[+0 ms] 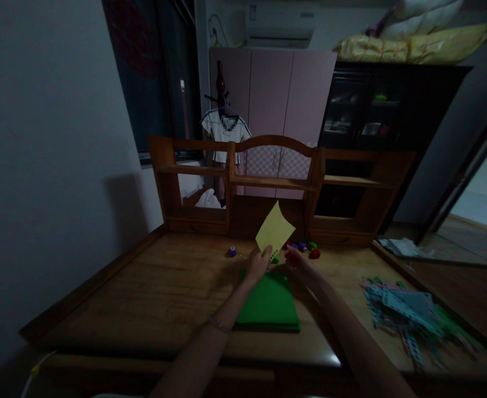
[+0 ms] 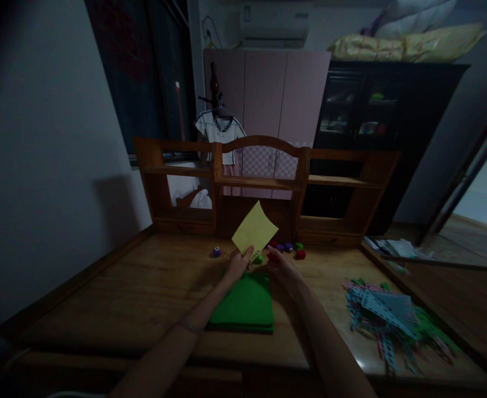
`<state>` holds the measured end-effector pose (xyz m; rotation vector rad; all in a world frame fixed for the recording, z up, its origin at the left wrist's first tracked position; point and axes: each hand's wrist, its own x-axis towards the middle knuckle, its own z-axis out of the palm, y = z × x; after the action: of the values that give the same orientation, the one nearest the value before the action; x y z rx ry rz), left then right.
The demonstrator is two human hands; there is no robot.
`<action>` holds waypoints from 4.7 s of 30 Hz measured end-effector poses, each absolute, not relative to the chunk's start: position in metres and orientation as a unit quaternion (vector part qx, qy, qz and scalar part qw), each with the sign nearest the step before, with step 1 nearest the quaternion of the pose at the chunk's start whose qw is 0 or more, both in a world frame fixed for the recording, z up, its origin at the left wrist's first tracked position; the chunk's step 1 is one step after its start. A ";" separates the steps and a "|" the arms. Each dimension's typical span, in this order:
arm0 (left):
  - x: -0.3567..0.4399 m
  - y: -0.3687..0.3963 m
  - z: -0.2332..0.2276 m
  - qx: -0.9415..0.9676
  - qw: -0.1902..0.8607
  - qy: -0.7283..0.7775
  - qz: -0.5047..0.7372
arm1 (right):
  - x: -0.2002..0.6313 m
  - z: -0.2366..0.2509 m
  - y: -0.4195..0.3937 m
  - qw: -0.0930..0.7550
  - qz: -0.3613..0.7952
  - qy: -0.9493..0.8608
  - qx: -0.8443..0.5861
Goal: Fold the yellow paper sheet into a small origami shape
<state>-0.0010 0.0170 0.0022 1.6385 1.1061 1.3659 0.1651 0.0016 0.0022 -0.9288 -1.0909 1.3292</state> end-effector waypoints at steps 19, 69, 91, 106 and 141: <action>0.005 0.031 -0.013 0.533 0.636 0.337 0.445 | 0.152 0.013 -0.020 0.541 0.441 -0.584 -0.413; 0.003 0.024 -0.006 0.707 0.375 0.337 0.496 | 0.158 0.000 -0.005 0.526 0.330 -0.605 -0.498; -0.002 0.021 -0.005 0.751 0.295 0.366 0.464 | 0.154 0.006 -0.010 0.501 0.264 -0.640 -0.520; 0.000 0.023 -0.005 0.709 0.351 0.364 0.491 | 0.156 0.004 -0.009 0.498 0.246 -0.653 -0.514; 0.002 0.030 -0.009 0.677 0.430 0.304 0.514 | 0.157 -0.001 -0.007 0.541 0.327 -0.596 -0.495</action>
<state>0.0020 0.0304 -0.0090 1.6886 0.7586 1.2830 0.1571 -0.0073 -0.0005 -1.1751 -1.4157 0.7776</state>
